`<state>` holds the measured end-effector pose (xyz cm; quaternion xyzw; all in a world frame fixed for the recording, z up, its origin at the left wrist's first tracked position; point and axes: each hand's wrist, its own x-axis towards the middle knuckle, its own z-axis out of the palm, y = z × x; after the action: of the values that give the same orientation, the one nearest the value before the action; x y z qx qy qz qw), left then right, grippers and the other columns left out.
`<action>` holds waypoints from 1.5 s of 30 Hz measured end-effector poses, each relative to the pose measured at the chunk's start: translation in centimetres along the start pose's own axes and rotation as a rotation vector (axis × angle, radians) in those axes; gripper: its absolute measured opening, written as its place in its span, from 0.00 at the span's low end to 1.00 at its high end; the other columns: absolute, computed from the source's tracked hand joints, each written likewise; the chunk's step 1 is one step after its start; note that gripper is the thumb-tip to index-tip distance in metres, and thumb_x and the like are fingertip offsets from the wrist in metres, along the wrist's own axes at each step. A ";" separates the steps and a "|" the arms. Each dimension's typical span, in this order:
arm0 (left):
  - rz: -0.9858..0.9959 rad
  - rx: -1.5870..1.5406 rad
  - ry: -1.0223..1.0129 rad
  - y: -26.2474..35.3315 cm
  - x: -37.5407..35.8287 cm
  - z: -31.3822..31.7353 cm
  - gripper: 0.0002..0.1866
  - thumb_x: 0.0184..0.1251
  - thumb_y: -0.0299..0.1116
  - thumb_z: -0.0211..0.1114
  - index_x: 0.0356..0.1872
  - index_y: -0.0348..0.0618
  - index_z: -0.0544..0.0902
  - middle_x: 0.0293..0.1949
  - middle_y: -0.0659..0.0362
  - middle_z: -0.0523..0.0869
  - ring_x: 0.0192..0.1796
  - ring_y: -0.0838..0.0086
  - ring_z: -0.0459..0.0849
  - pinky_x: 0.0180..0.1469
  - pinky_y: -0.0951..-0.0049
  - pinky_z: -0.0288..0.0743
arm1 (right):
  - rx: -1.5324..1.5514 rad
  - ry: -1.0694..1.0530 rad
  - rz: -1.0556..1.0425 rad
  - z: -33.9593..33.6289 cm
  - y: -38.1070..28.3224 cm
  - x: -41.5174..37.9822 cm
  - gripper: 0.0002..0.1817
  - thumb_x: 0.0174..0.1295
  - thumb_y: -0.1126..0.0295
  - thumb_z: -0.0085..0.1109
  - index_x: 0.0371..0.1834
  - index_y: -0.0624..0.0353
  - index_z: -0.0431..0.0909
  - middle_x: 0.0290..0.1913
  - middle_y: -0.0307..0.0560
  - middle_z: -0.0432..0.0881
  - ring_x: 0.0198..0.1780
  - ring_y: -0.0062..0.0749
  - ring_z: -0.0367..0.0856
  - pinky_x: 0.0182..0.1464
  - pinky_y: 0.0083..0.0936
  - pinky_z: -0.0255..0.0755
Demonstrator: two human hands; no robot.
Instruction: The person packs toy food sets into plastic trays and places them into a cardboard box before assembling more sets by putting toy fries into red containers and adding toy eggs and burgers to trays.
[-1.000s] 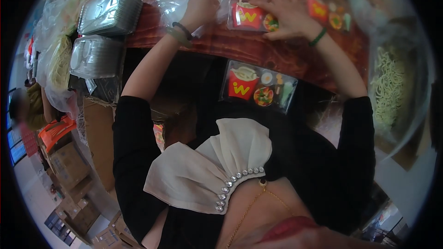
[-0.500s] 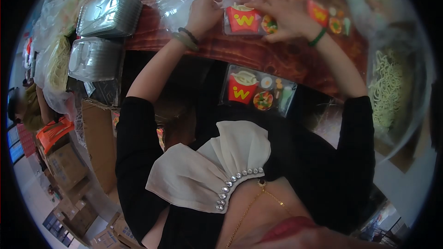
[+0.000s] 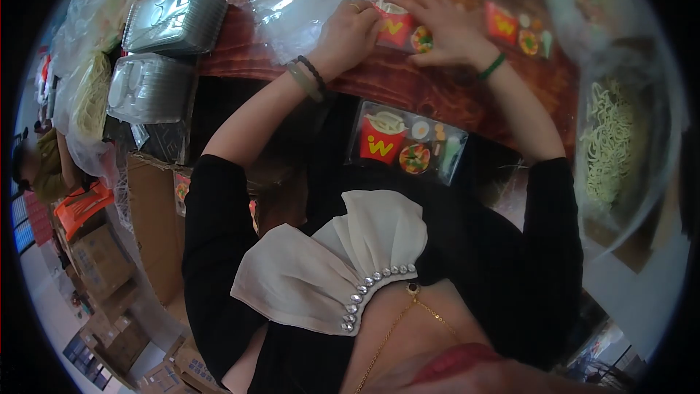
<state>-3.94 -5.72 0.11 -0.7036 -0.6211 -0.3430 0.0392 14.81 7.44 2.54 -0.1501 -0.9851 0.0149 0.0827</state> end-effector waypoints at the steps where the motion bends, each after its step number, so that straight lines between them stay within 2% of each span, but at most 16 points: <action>1: -0.013 -0.006 0.075 0.1 -0.2 0.0 0.09 0.60 0.32 0.63 0.37 0.38 0.81 0.40 0.50 0.83 0.43 0.58 0.81 0.45 0.65 0.76 | -0.044 -0.007 -0.002 0.1 0.0 -0.1 0.52 0.39 0.42 0.65 0.70 0.43 0.56 0.62 0.49 0.65 0.58 0.47 0.67 0.54 0.43 0.63; 6: -0.097 0.010 0.071 0.2 -2.0 -0.9 0.06 0.60 0.30 0.63 0.35 0.38 0.80 0.34 0.52 0.82 0.36 0.59 0.81 0.39 0.65 0.76 | -0.060 -0.040 0.103 0.0 -1.2 -0.4 0.49 0.42 0.42 0.62 0.70 0.43 0.56 0.61 0.51 0.65 0.57 0.48 0.68 0.55 0.44 0.63; 8: -0.009 0.053 0.103 1.5 -1.9 -1.0 0.04 0.57 0.30 0.62 0.28 0.41 0.78 0.27 0.53 0.79 0.31 0.59 0.79 0.32 0.63 0.74 | -0.025 -0.014 0.206 0.7 -1.8 -0.3 0.47 0.43 0.41 0.62 0.68 0.44 0.58 0.60 0.54 0.65 0.57 0.50 0.68 0.56 0.44 0.63; 12: 0.124 0.148 0.058 2.1 -1.0 0.3 0.04 0.57 0.30 0.64 0.33 0.44 0.80 0.29 0.56 0.81 0.32 0.62 0.81 0.34 0.67 0.75 | 0.054 0.096 0.308 2.8 -3.2 1.1 0.46 0.43 0.41 0.61 0.67 0.45 0.59 0.59 0.56 0.66 0.55 0.51 0.68 0.57 0.45 0.62; 18: 0.066 0.101 0.079 1.7 -0.1 0.1 0.10 0.56 0.30 0.64 0.40 0.43 0.80 0.42 0.50 0.81 0.49 0.57 0.77 0.50 0.62 0.72 | -0.046 0.138 0.166 -1.1 -0.6 -2.8 0.52 0.36 0.35 0.66 0.67 0.44 0.60 0.63 0.56 0.64 0.62 0.54 0.64 0.59 0.45 0.61; 20: 0.100 0.144 0.110 1.8 0.2 0.7 0.16 0.58 0.30 0.61 0.49 0.44 0.77 0.55 0.47 0.75 0.62 0.52 0.67 0.61 0.56 0.62 | 0.137 -0.009 -0.169 -2.4 2.0 -5.0 0.46 0.38 0.45 0.72 0.65 0.43 0.65 0.65 0.53 0.62 0.65 0.52 0.62 0.61 0.43 0.61; 26: 0.139 0.052 -0.200 4.1 1.2 2.4 0.18 0.63 0.29 0.54 0.55 0.43 0.75 0.61 0.53 0.72 0.67 0.55 0.63 0.66 0.52 0.55 | 0.281 0.027 -0.360 -1.3 3.7 -6.6 0.33 0.44 0.66 0.72 0.58 0.47 0.72 0.60 0.46 0.69 0.61 0.41 0.68 0.59 0.32 0.67; 27: 0.144 0.051 -0.201 4.8 1.3 2.4 0.18 0.63 0.29 0.54 0.55 0.43 0.75 0.61 0.53 0.72 0.67 0.55 0.63 0.66 0.52 0.55 | 0.279 0.029 -0.356 -0.6 3.6 -6.7 0.33 0.44 0.66 0.72 0.58 0.47 0.72 0.60 0.46 0.69 0.61 0.41 0.68 0.59 0.32 0.67; 29: 0.304 -0.016 -0.248 6.1 1.5 2.2 0.17 0.64 0.28 0.54 0.54 0.43 0.76 0.58 0.55 0.75 0.65 0.59 0.68 0.65 0.50 0.55 | 0.652 0.279 -0.006 0.9 3.3 -6.6 0.26 0.43 0.66 0.72 0.49 0.53 0.76 0.55 0.46 0.71 0.54 0.38 0.73 0.52 0.29 0.71; 32: 0.424 -0.184 -0.230 9.3 1.7 0.7 0.15 0.64 0.27 0.54 0.51 0.43 0.77 0.52 0.55 0.79 0.58 0.61 0.74 0.63 0.54 0.59 | 0.637 0.313 0.049 -0.3 2.6 -5.6 0.21 0.44 0.67 0.73 0.43 0.57 0.77 0.50 0.46 0.73 0.48 0.35 0.76 0.47 0.26 0.73; 35: 0.355 -0.310 -0.287 12.0 4.1 -6.4 0.14 0.69 0.29 0.50 0.52 0.41 0.77 0.41 0.54 0.84 0.43 0.63 0.82 0.53 0.64 0.72 | 0.570 0.455 -0.225 -5.6 0.4 -4.9 0.16 0.50 0.67 0.70 0.40 0.58 0.77 0.42 0.40 0.76 0.39 0.24 0.78 0.35 0.18 0.73; 37: -0.048 -0.658 -0.533 13.6 5.6 -12.6 0.15 0.73 0.32 0.47 0.54 0.37 0.75 0.41 0.53 0.85 0.40 0.69 0.84 0.48 0.69 0.77 | 0.649 0.450 -0.251 -9.2 -1.3 -5.4 0.13 0.52 0.66 0.69 0.37 0.58 0.77 0.38 0.37 0.78 0.36 0.20 0.78 0.31 0.15 0.72; 39: 0.015 -0.838 -0.337 12.8 5.8 -14.7 0.14 0.73 0.30 0.49 0.52 0.34 0.76 0.40 0.56 0.85 0.37 0.78 0.84 0.35 0.78 0.76 | 0.746 0.496 -0.261 -11.8 -3.0 -5.7 0.10 0.50 0.69 0.70 0.30 0.58 0.78 0.34 0.38 0.80 0.32 0.18 0.78 0.33 0.14 0.72; 40: 0.028 -0.839 -0.337 12.8 5.5 -15.1 0.14 0.73 0.30 0.49 0.52 0.34 0.76 0.40 0.56 0.85 0.37 0.78 0.84 0.35 0.78 0.76 | 0.734 0.502 -0.258 -12.3 -4.1 -5.7 0.10 0.50 0.69 0.70 0.30 0.58 0.78 0.34 0.38 0.80 0.32 0.18 0.78 0.33 0.14 0.72; 42: -0.314 -1.124 -0.245 12.6 4.4 -15.3 0.15 0.71 0.29 0.51 0.54 0.31 0.74 0.44 0.53 0.84 0.42 0.74 0.85 0.41 0.78 0.79 | 0.755 0.672 -0.211 -12.7 -5.6 -5.6 0.11 0.56 0.66 0.67 0.27 0.57 0.75 0.22 0.33 0.76 0.24 0.13 0.74 0.24 0.11 0.64; 45: -0.627 -1.314 -0.419 9.8 1.9 -12.8 0.17 0.69 0.29 0.55 0.55 0.30 0.71 0.46 0.48 0.83 0.44 0.67 0.85 0.45 0.72 0.81 | 0.905 0.490 0.020 -9.7 -6.0 -6.2 0.10 0.55 0.68 0.67 0.28 0.58 0.74 0.28 0.35 0.77 0.30 0.14 0.76 0.31 0.14 0.72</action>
<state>-0.67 -12.49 14.44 -0.4233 -0.4545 -0.4968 -0.6062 20.51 -0.12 11.44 -0.1079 -0.8301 0.4050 0.3678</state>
